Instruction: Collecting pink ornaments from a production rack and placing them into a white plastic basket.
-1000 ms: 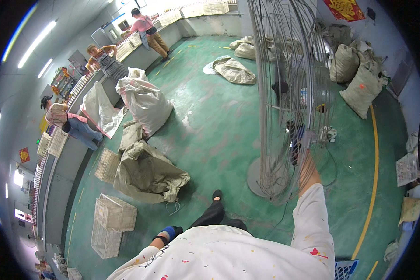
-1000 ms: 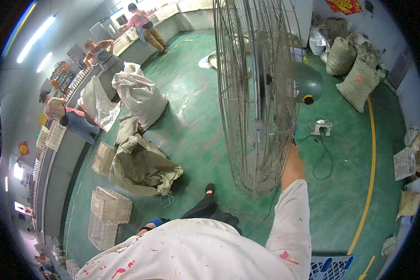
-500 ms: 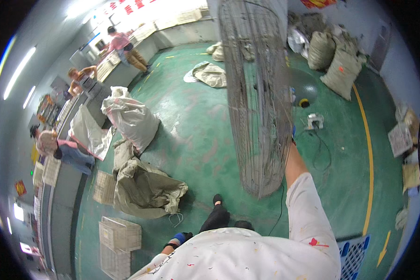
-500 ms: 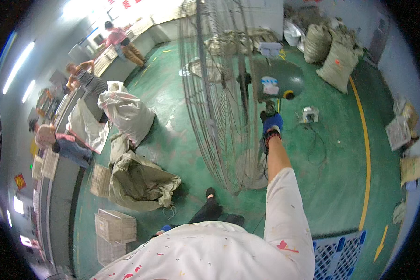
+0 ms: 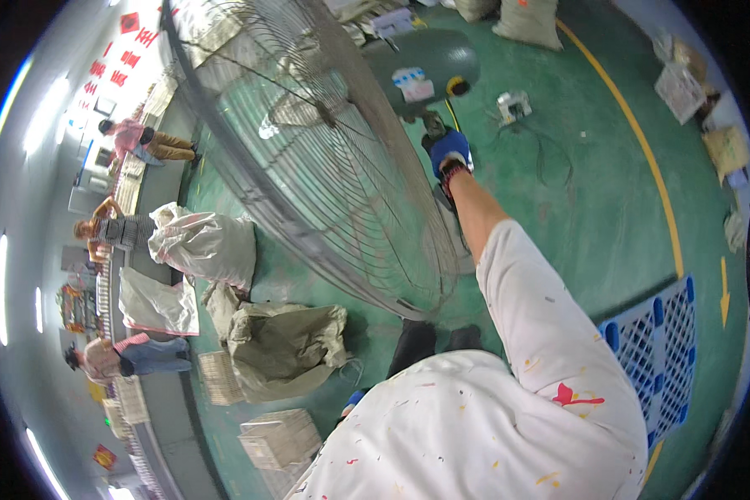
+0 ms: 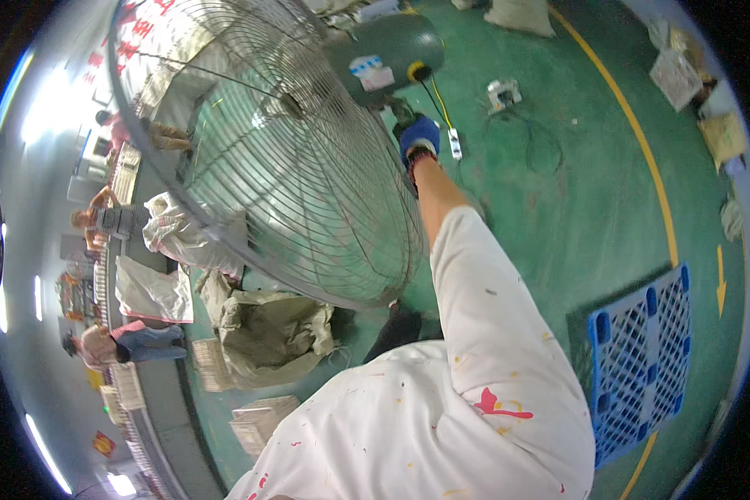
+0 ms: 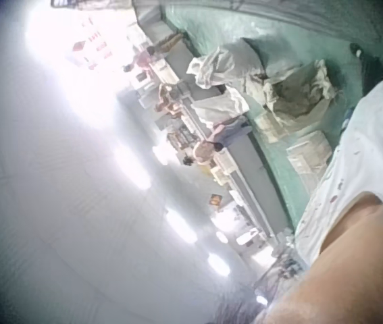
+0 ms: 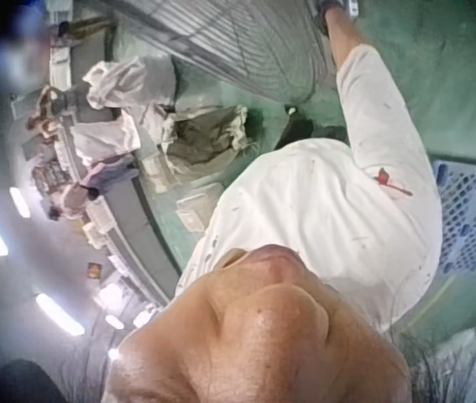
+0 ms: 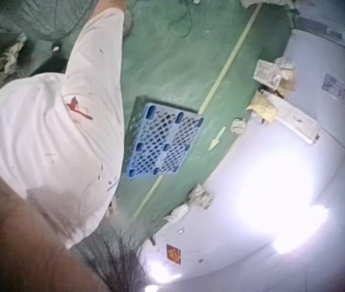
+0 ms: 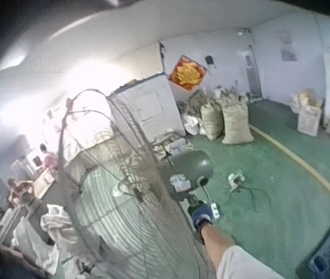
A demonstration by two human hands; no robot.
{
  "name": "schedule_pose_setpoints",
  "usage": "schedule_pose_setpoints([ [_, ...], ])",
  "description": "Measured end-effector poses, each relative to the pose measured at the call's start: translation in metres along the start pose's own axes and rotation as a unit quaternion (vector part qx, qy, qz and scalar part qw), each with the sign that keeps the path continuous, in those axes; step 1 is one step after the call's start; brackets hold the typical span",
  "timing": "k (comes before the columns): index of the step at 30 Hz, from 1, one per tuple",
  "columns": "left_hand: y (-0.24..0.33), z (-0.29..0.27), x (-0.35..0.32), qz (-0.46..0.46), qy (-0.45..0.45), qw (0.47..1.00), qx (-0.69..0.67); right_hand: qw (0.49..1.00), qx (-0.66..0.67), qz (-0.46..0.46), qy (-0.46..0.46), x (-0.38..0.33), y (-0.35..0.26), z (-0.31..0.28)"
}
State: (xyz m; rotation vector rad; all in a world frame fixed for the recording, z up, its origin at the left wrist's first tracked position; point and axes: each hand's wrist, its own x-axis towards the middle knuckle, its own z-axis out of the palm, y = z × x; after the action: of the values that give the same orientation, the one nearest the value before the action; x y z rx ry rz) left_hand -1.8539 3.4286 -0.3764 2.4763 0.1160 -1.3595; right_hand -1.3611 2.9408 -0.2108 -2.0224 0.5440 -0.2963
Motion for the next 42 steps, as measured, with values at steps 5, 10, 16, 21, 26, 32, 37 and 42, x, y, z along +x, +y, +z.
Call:
schedule_pose_setpoints([
  [5,0.004,-0.019,0.004,0.024,-0.003,0.999,0.043,0.999,-0.032,-0.001,-0.008,0.025,0.017,0.005],
  [10,-0.003,-0.008,-0.026,0.036,-0.037,0.996,0.070,0.999,-0.026,0.017,0.035,0.017,0.033,0.017],
  [16,0.036,-0.025,0.034,0.104,-0.043,0.988,0.102,0.998,0.009,0.027,0.050,0.032,0.016,0.020],
  [21,0.060,-0.008,0.065,0.155,-0.046,0.982,0.100,0.999,-0.004,0.011,0.043,0.040,0.026,0.015],
  [26,0.075,0.024,0.106,0.160,0.021,0.986,0.051,0.991,-0.063,-0.046,-0.108,0.022,-0.012,0.010],
  [32,0.152,-0.049,0.042,0.081,0.007,0.995,-0.062,0.985,-0.097,-0.031,-0.137,-0.004,0.092,-0.011],
  [37,0.142,-0.035,0.096,0.083,0.040,0.991,-0.092,0.728,-0.519,-0.212,-0.396,-0.021,0.252,-0.074],
  [42,0.126,-0.096,0.012,-0.045,0.050,0.987,-0.144,0.715,-0.525,-0.078,-0.455,-0.152,0.278,-0.067],
])
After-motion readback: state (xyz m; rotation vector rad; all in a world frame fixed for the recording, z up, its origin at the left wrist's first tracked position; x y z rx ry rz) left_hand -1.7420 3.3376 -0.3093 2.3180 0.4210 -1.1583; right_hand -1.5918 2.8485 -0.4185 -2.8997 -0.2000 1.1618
